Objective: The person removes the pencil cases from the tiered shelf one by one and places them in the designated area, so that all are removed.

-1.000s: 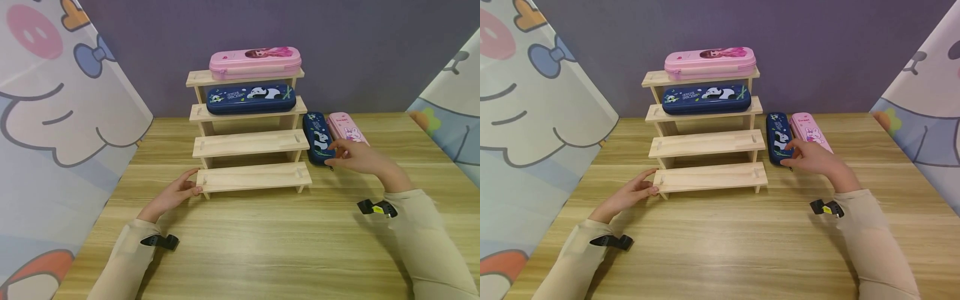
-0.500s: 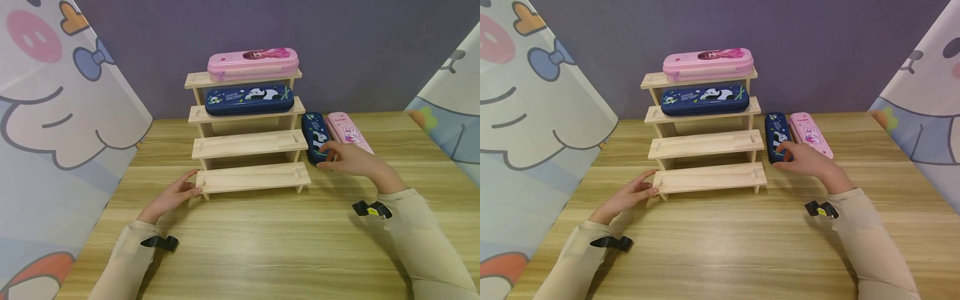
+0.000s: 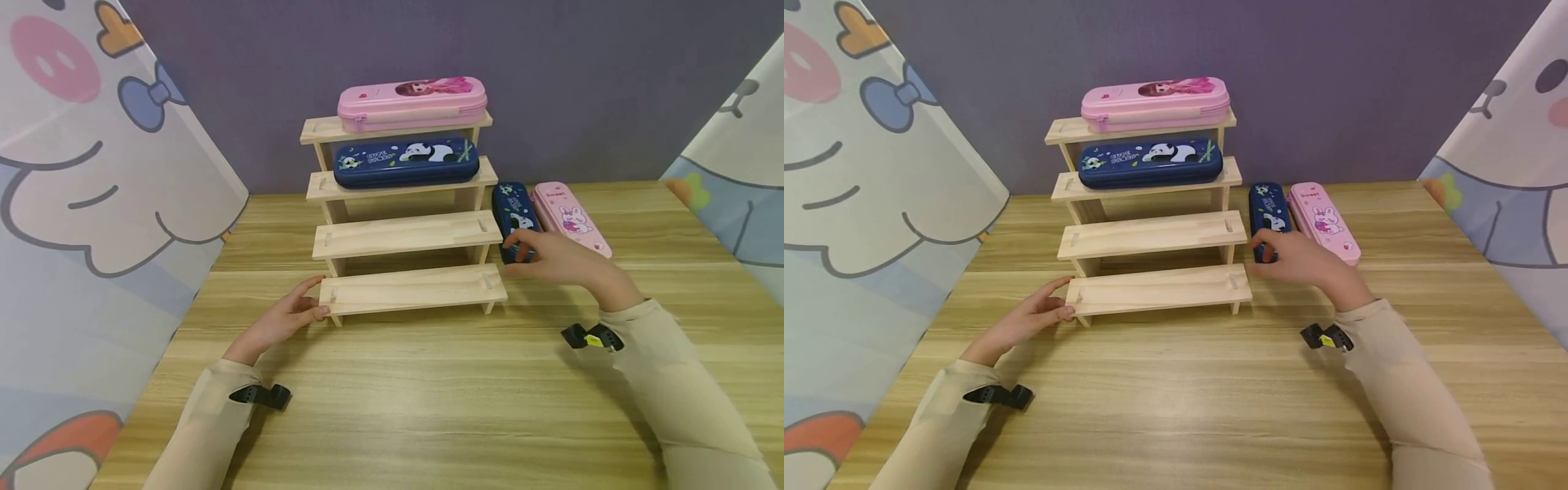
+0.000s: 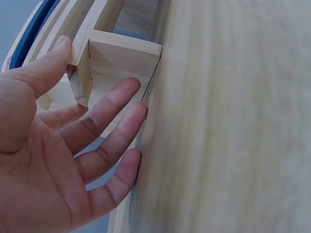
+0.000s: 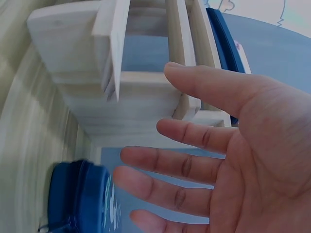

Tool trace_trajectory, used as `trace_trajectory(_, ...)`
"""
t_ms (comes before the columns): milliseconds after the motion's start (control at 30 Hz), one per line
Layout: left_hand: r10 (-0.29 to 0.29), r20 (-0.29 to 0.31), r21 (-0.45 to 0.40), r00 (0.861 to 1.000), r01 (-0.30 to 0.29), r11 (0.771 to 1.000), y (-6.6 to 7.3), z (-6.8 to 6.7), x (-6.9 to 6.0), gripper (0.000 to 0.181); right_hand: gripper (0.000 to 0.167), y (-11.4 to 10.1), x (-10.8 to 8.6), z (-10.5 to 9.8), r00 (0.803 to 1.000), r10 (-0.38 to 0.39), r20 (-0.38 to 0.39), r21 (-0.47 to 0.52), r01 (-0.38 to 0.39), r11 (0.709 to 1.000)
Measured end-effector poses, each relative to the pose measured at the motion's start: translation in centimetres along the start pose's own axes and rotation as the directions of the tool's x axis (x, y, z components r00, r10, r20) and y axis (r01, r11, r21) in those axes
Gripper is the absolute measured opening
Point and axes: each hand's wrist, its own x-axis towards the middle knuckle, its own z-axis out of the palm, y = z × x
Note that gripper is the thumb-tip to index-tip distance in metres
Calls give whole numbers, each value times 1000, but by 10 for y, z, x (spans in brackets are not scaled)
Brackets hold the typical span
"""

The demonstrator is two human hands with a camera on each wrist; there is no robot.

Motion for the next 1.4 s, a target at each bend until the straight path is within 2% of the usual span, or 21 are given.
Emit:
trace_trajectory(300, -3, -3, 0, 1000, 3, 1000, -1, 0, 0, 70, 32, -12, 12, -2, 998, -39, -47, -76, 35, 996)
trace_trajectory(467, -7, -3, 2, 1000, 7, 1000, -1, 0, 0, 70, 42, -17, 14, -7, 995, 34, -91, -96, -43, 994)
trace_trajectory(567, -6, -3, 5, 1000, 6, 1000, -1, -1, 0, 70, 49, -22, 15, -13, 985, 72, -155, -73, -84, 994)
trace_trajectory(800, -2, 2, -1, 1000, 2, 1000, 0, -1, 0, 70, 52, -34, 23, -24, 965, 65, -255, -16, -72, 997)
trace_trajectory(933, 0, 1, -4, 1000, 0, 1000, 0, -1, 1, 69, 61, -38, 29, -29, 945, 55, -323, -21, -65, 998)
trace_trajectory(1067, -2, -2, -4, 1000, 2, 1000, 0, -1, 1, 69, 71, -40, 38, -34, 924, 77, -374, 26, -72, 997)
trace_trajectory(1167, -7, -6, -3, 1000, 7, 1000, 1, -1, 1, 70, 75, -40, 47, -38, 922, 92, -376, 81, -66, 994)
trace_trajectory(1400, -8, -12, 19, 1000, 8, 1000, 2, 0, 0, 70, 79, -37, 62, -42, 931, 104, -349, 115, -67, 991)
